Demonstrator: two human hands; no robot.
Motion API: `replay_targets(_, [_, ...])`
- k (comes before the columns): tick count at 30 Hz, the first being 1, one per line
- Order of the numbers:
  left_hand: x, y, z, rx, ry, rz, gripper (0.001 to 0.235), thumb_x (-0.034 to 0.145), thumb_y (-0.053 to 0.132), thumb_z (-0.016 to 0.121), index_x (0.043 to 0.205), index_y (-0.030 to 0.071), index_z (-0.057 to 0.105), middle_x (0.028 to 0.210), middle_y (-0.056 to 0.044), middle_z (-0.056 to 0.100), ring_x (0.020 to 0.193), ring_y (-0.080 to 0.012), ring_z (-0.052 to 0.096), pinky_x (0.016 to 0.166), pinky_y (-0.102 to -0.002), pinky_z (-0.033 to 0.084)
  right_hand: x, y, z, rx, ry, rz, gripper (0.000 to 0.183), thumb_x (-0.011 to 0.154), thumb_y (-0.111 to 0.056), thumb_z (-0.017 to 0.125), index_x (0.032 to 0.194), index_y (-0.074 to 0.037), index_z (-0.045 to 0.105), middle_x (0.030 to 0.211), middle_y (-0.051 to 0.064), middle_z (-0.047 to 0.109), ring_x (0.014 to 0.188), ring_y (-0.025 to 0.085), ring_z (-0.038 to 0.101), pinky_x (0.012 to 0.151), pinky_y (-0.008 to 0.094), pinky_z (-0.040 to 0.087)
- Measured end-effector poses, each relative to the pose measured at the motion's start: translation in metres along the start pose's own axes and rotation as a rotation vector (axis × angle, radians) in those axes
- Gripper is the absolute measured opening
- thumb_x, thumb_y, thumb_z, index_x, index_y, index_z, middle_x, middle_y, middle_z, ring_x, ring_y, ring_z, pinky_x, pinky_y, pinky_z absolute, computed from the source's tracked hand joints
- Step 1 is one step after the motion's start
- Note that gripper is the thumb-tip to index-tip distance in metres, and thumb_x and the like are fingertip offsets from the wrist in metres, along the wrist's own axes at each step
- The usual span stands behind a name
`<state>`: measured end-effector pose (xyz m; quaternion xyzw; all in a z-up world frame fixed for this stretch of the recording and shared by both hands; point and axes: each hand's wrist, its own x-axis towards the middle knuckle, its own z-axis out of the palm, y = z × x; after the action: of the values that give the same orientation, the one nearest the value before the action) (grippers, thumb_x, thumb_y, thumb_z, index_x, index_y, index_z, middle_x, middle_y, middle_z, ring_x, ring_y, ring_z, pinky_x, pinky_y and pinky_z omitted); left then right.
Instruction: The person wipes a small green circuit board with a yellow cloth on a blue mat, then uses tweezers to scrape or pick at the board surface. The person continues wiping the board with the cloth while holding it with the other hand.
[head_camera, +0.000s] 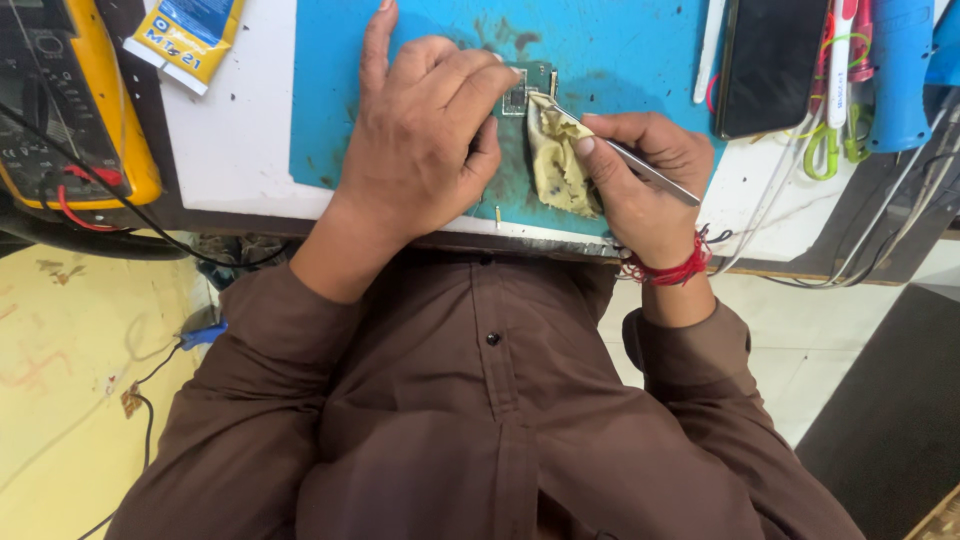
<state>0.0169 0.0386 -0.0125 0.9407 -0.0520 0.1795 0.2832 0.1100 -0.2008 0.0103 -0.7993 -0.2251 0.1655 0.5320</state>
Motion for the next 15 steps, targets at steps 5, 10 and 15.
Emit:
replay_targets(5, [-0.0006,-0.0009,0.0008,-0.017,-0.003,-0.013,0.032,0.095,0.008,0.071,0.127,0.009,0.065,0.126,-0.004,0.065,0.123,-0.0244,0.057,0.13,-0.059,0.014,0.0002,-0.0009,0.0004,0.057,-0.013,0.053,0.012,0.103,-0.005,0.079,0.111,0.004,0.074,0.087,0.004,0.073,0.074,0.004,0.061,0.067,0.02,0.049])
replay_targets(10, [-0.0018,-0.0011,0.0022,-0.014,-0.003,-0.011,0.028,0.095,0.009,0.071,0.123,0.009,0.068,0.126,-0.004,0.065,0.125,-0.0247,0.057,0.13,-0.06,0.012,-0.0006,-0.0006,-0.0008,0.083,-0.035,0.046,0.012,0.104,-0.006,0.078,0.11,0.004,0.074,0.087,0.003,0.073,0.072,0.004,0.063,0.065,0.019,0.05])
replay_targets(15, [-0.0018,0.0008,0.0013,-0.041,-0.01,-0.015,0.021,0.094,0.009,0.073,0.114,0.009,0.073,0.127,-0.003,0.065,0.125,-0.0246,0.057,0.129,-0.061,0.012,-0.0025,0.0004,-0.0013,0.149,-0.04,0.052,0.011,0.105,-0.006,0.077,0.11,0.003,0.073,0.09,0.003,0.073,0.073,0.003,0.065,0.066,0.019,0.053])
